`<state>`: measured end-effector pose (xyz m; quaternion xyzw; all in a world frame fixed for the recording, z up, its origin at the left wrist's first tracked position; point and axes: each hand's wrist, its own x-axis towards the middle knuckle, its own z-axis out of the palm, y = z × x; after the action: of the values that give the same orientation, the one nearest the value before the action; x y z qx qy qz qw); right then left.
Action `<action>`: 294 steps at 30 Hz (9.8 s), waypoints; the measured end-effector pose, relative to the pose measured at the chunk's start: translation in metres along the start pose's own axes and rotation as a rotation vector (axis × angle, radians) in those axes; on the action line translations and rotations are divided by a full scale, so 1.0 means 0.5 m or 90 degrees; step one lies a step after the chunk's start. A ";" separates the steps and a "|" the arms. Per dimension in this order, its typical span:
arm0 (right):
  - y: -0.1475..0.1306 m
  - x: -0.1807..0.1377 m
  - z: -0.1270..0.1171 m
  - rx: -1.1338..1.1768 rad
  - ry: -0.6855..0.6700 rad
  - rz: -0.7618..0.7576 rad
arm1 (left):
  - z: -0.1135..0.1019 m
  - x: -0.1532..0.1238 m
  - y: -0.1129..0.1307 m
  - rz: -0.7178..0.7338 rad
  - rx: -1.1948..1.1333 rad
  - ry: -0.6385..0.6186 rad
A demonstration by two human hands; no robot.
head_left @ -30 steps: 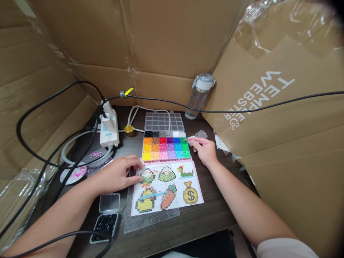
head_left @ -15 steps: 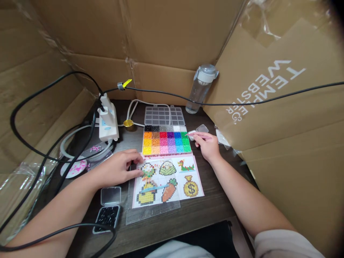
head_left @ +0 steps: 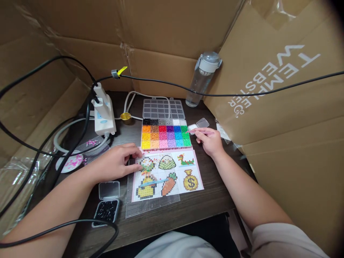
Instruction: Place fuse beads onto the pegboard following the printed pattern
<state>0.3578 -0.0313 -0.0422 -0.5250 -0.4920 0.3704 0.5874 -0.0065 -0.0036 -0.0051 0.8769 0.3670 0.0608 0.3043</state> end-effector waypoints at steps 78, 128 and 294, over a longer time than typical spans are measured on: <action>0.000 0.014 0.020 -0.050 0.018 0.041 | -0.003 -0.004 0.010 -0.002 -0.008 0.017; -0.103 -0.158 0.169 0.033 -0.260 0.047 | 0.002 -0.001 0.022 0.000 -0.011 -0.008; -0.072 -0.160 0.183 -0.084 -0.379 0.004 | 0.005 -0.001 0.028 0.014 0.021 0.001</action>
<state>0.2468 -0.0908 -0.0254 -0.4317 -0.6638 0.4774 0.3809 0.0024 -0.0130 0.0009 0.8856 0.3587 0.0590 0.2891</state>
